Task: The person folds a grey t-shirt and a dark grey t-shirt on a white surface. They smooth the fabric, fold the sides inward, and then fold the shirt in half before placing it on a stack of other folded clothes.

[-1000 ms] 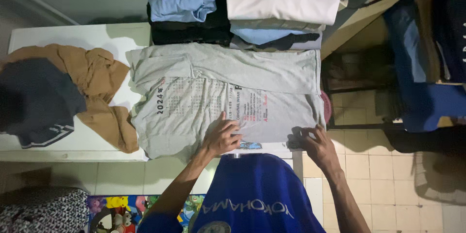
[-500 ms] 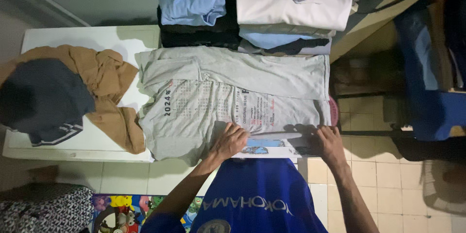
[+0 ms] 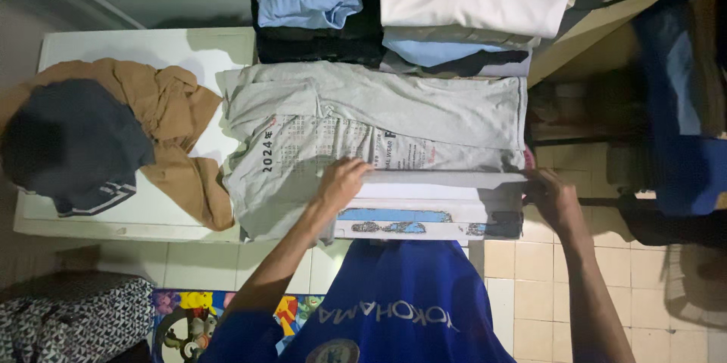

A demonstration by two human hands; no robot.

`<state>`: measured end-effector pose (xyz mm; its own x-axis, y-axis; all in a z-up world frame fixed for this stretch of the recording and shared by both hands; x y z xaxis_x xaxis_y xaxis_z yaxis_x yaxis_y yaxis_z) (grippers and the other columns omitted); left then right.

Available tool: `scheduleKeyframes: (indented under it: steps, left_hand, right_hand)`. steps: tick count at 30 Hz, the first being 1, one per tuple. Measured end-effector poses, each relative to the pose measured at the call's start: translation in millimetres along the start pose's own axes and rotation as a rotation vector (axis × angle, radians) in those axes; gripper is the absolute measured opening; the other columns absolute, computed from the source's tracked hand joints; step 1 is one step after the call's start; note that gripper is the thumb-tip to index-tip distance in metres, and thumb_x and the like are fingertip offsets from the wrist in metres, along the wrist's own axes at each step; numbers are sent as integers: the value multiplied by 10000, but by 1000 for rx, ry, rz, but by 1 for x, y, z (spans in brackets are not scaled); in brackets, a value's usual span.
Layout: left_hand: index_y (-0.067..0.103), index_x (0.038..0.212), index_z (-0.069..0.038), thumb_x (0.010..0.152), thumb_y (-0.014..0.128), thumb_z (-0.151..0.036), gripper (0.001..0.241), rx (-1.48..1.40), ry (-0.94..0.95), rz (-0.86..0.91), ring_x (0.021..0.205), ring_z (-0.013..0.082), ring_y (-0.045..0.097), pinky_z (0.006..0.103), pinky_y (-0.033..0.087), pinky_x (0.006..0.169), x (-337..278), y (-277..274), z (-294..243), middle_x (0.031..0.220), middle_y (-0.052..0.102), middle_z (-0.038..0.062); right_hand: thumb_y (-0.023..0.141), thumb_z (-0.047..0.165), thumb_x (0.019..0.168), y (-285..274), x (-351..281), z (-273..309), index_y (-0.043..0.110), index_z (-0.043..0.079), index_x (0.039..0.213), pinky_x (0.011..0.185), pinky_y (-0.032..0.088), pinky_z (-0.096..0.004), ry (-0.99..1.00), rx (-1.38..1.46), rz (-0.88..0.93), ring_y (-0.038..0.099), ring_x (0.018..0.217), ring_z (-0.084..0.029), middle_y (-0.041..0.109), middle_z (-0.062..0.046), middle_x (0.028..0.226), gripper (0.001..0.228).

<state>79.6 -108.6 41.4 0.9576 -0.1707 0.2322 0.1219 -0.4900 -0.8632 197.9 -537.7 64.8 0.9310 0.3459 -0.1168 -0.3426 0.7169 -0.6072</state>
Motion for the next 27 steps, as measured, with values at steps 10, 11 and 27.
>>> scheduleKeyframes:
  steps: [10, 11, 27]
  left_hand:
    - [678, 945, -71, 1051, 600, -225, 203, -409, -370, 109, 634, 158, 608, 339, 480, 582, 45, -33, 72, 733, 682, 70]
    - [667, 952, -81, 1041, 593, -222, 182, -354, -427, 122, 632, 184, 623, 367, 489, 578, 46, -29, 83, 737, 686, 77]
    - [666, 1119, -94, 984, 629, -229, 195, 66, -367, -14, 947, 357, 693, 531, 533, 816, 85, -35, 81, 1120, 701, 140]
  right_hand:
    - [658, 213, 1100, -21, 33, -8, 756, 37, 1123, 593, 532, -374, 199, -208, -256, 712, 745, -203, 769, -138, 875, 203]
    - [714, 218, 1044, -23, 37, -3, 755, 29, 1113, 623, 539, -366, 140, -195, -314, 705, 769, -192, 761, -148, 898, 205]
    - [730, 252, 952, -20, 64, 32, 744, 45, 1087, 784, 561, -421, 122, -148, -369, 732, 904, -295, 753, -151, 1019, 247]
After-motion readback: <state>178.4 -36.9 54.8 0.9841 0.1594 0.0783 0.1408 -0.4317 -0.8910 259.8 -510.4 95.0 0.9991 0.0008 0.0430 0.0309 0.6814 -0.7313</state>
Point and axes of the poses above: each hand's wrist, its own x-axis towards the middle knuckle, its own y-axis out of the palm, z = x × y, the point moved 9 cm from there along x, towards the middle knuckle
